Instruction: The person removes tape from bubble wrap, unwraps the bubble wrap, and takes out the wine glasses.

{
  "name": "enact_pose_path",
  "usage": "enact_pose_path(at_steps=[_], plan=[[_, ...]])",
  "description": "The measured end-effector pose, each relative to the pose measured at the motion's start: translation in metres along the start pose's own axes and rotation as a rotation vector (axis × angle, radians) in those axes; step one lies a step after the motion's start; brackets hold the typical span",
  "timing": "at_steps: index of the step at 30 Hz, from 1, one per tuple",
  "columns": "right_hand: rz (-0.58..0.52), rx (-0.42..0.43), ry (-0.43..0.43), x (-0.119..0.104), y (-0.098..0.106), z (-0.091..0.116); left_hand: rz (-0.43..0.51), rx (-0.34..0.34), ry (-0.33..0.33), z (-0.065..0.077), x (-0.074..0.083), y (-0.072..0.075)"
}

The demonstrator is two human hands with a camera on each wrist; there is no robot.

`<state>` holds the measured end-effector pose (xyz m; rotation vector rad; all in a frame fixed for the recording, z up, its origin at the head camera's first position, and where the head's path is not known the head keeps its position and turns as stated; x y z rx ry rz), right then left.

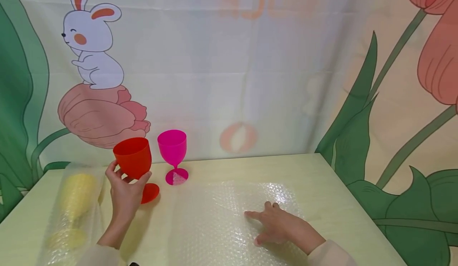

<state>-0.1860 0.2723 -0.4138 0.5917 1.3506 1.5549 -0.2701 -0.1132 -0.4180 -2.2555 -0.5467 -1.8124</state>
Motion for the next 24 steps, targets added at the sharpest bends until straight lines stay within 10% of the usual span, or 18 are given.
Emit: enact_pose_path(at_steps=[24], plan=[[0.009, 0.004, -0.016, -0.001, 0.001, 0.001, -0.094, -0.001, 0.033, -0.029, -0.025, -0.013]])
Point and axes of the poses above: each hand's wrist, its own z-axis away from the middle knuckle, its own y-axis out of the back of the hand, x = y × z, the point moved 1 cm from there along -z, towards the middle knuckle, and after that the axes turned 2 degrees about -x, right-handed, at the moved point
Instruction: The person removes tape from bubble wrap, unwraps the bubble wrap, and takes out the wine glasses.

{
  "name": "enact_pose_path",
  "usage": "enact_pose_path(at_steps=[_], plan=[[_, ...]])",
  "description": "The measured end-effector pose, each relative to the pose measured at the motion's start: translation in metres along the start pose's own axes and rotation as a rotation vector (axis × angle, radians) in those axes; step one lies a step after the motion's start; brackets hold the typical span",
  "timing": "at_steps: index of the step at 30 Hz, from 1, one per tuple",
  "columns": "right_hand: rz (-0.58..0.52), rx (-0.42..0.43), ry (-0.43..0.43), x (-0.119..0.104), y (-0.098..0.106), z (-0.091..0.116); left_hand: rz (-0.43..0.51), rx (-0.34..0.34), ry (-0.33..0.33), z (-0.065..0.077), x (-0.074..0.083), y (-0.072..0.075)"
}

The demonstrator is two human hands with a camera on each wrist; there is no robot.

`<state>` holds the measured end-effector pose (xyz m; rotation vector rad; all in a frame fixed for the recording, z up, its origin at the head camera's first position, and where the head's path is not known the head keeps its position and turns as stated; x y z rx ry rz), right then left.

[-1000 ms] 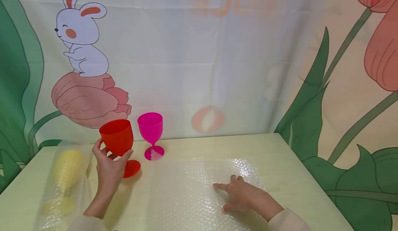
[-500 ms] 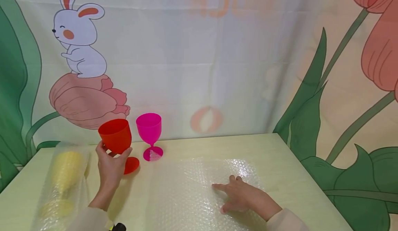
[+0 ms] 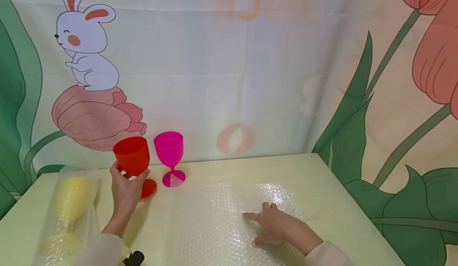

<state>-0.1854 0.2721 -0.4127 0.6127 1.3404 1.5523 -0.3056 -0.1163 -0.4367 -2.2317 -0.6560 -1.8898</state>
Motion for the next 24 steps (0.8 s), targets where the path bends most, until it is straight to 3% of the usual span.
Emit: enact_pose_path(at_steps=[24], plan=[[-0.023, -0.002, -0.015, -0.001, -0.002, -0.001, -0.022, 0.014, -0.022, -0.017, -0.011, 0.001]])
Point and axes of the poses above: each hand's wrist, its own z-axis away from the middle knuckle, its own y-axis out of the back of the hand, x = y × z, the point moved 1 cm from there along -z, towards the middle knuckle, and after that the axes turned 2 degrees about -x, right-handed, at the moved point
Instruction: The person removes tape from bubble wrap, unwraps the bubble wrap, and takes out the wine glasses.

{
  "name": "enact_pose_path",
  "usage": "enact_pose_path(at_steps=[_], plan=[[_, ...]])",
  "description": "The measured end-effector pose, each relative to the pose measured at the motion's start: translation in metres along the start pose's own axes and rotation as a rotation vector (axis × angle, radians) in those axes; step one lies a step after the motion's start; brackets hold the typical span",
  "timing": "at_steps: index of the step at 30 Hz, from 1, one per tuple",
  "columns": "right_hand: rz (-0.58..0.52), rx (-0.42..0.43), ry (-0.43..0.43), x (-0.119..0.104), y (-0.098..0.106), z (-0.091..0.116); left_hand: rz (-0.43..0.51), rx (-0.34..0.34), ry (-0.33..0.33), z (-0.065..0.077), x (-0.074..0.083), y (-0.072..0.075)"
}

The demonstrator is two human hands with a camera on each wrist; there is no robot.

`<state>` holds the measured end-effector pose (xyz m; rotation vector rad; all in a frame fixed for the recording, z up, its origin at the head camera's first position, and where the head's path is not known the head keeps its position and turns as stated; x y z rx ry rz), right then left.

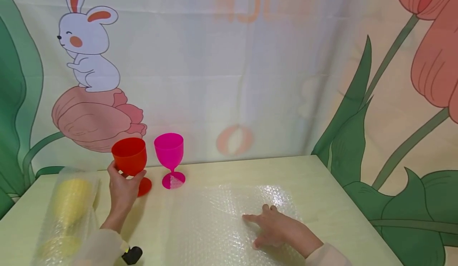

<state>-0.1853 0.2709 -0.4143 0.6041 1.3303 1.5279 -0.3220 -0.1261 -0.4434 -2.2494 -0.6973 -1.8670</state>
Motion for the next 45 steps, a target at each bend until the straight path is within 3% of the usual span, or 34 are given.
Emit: enact_pose_path(at_steps=[28, 45], plan=[[0.050, 0.025, 0.029, 0.0014, -0.0042, 0.0014, 0.028, -0.012, 0.011, -0.0010, -0.0055, -0.0038], [0.043, 0.027, 0.042, 0.0005, -0.0007, 0.0024, 0.017, -0.032, 0.064, -0.0058, -0.0032, -0.0051]])
Point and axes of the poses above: each hand's wrist, its own z-axis away from the middle knuckle, its own y-axis out of the back of the hand, x = y × z, the point moved 1 cm from there along -z, towards the middle knuckle, and after that the axes turned 2 degrees about -x, right-handed, at the moved point
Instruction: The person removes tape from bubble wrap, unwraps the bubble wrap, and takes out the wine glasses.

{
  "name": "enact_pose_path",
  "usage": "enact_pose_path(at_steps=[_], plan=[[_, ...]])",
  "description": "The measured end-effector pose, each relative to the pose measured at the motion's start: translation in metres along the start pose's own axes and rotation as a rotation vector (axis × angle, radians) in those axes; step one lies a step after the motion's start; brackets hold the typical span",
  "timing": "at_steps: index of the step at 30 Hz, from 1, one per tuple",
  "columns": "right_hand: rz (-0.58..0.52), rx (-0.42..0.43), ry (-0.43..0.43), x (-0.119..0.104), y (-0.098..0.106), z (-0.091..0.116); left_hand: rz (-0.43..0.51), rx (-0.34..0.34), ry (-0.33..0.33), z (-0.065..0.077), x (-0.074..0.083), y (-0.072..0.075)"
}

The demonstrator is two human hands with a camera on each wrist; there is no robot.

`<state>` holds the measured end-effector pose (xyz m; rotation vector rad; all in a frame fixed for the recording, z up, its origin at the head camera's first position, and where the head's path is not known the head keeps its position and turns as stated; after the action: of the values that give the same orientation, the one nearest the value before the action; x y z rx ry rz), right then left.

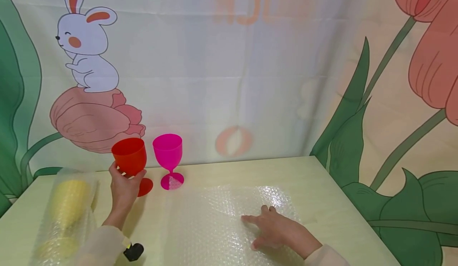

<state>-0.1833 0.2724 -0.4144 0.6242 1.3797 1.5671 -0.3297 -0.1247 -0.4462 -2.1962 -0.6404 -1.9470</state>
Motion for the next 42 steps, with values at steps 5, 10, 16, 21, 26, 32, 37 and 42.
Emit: enact_pose_path(at_steps=[5, 10, 16, 21, 26, 32, 37, 42], plan=[[-0.003, -0.006, 0.003, -0.001, 0.001, 0.000, -0.016, -0.007, 0.007, 0.001, 0.000, 0.002], [-0.023, -0.012, -0.002, -0.002, 0.002, 0.000, -0.051, -0.026, 0.053, 0.003, -0.001, 0.005], [-0.033, -0.011, -0.025, -0.002, 0.001, -0.002, -0.103, -0.090, 0.133, 0.007, 0.001, 0.007], [-0.034, -0.014, -0.039, -0.002, -0.001, -0.003, -0.123, -0.115, 0.187, 0.015, 0.007, 0.012], [-0.047, -0.017, -0.046, 0.000, -0.003, -0.004, -0.123, -0.176, 0.208, 0.027, 0.015, 0.018], [-0.060, -0.026, -0.079, 0.001, -0.003, -0.005, -0.130, -0.237, 0.203, 0.046, 0.017, 0.024], [-0.046, -0.019, -0.065, 0.001, -0.004, -0.005, -0.169, -0.255, 0.206, 0.064, 0.028, 0.032], [-0.032, -0.017, -0.068, 0.000, -0.003, -0.005, -0.251, -0.318, 0.193, 0.079, 0.047, 0.040]])
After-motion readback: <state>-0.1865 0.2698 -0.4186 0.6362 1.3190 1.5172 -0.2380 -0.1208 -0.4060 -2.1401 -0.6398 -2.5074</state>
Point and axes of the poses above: each hand's wrist, its own z-axis away from the middle knuckle, its own y-axis out of the back of the hand, x = y × z, the point moved 1 cm from there along -z, towards the middle knuckle, and after that the axes turned 2 degrees about -x, right-handed, at the moved point
